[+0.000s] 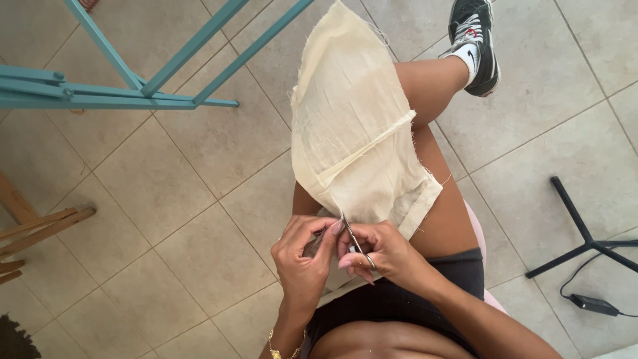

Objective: Cutting a piece of white fabric with scissors following a specific pattern or line.

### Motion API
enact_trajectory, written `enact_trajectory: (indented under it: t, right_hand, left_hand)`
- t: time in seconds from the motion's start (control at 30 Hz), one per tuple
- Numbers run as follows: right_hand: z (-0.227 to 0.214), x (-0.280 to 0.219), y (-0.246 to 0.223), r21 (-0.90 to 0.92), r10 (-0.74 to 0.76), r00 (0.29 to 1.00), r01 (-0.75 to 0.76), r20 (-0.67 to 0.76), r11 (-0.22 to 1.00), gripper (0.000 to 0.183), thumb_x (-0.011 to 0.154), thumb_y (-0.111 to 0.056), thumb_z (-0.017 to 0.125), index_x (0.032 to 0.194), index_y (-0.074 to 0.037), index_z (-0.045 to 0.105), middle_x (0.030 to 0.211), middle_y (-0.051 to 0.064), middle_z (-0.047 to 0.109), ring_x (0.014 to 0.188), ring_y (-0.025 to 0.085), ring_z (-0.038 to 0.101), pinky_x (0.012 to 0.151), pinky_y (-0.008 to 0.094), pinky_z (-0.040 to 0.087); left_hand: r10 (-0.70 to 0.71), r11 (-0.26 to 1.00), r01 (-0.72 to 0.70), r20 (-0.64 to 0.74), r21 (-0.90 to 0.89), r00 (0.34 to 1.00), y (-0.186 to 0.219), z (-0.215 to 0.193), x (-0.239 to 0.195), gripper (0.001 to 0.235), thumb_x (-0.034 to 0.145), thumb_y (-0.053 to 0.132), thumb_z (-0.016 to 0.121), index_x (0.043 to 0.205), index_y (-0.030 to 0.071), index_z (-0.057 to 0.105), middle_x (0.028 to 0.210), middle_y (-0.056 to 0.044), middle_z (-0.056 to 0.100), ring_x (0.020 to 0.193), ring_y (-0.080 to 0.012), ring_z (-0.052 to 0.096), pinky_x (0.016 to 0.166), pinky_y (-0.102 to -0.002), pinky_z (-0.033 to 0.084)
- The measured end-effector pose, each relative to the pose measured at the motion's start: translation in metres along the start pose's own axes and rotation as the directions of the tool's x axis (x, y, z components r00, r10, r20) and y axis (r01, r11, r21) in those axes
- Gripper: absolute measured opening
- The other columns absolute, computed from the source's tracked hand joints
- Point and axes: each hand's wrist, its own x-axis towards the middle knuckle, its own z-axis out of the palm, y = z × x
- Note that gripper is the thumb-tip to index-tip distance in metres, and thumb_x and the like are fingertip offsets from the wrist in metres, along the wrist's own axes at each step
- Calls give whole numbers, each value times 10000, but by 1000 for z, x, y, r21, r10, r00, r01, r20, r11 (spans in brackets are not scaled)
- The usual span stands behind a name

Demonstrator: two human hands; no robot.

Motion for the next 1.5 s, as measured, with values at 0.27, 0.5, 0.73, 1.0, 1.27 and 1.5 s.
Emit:
enact_trajectory:
  t: [0.27, 0.5, 0.73, 1.0, 1.27, 1.5]
  right_hand:
    - [-4, 3, 8, -30, 51, 998, -52, -31, 998, 272, 930, -169, 865, 824, -27, 658, 587, 96, 671, 348, 109, 502, 331, 233, 432]
    - [-12, 5, -12, 51, 89, 991, -95, 98, 994, 241, 945, -213, 821, 894, 1, 723, 639, 94, 657, 453, 102, 529, 427, 228, 460]
    - [-9, 3, -27, -27, 188, 981, -187, 53, 982, 189, 949, -140, 837, 866, -4, 733, 612, 111, 687, 414, 132, 602, 418, 233, 478]
    - [-19, 14, -49, -509, -292, 930, 144, -223, 849, 143, 970, -73, 729, 1099, -119, 769, 1015, -29, 777, 741, 48, 606, 634, 209, 476]
    - [-23, 53, -1, -844, -633, 736, 163, -241, 511, 186, 967, -91, 811, 1136, -151, 761, 926, -10, 714, 885, 216, 759, 803, 335, 636]
    - [-11, 50, -19, -811, -654, 731, 255, -195, 526, 142, 994, 76, 735, 1081, -29, 695, 1029, 51, 707, 1022, 199, 696, 907, 314, 602]
  left_hand:
    - [-49, 997, 51, 28, -50, 998, -6, -1, -3, 31, 967, 98, 804, 972, 70, 792, 896, -40, 797, 838, -165, 724, 766, -287, 604]
    - [-72, 993, 76, 48, -94, 996, -11, -4, -4, 69, 994, 126, 773, 951, 71, 776, 889, -43, 778, 830, -170, 721, 771, -292, 590]
    - [-69, 995, 72, 52, -73, 996, -12, -6, -4, 89, 1020, 129, 738, 957, 67, 744, 896, -42, 748, 819, -164, 702, 751, -285, 565]
    - [4, 911, -63, 142, 409, 990, -24, 15, -2, 332, 1019, 332, 782, 1200, 103, 625, 1111, -63, 696, 1017, -225, 658, 932, -378, 534]
    - [239, 827, -224, 37, 516, 970, -28, 8, 18, 154, 993, 138, 732, 843, 133, 695, 733, -1, 534, 728, -257, 597, 685, -397, 472]
    - [231, 824, -168, -50, 542, 972, -32, -12, 0, 129, 1021, 62, 749, 917, 90, 679, 820, -21, 640, 748, -244, 511, 699, -390, 402]
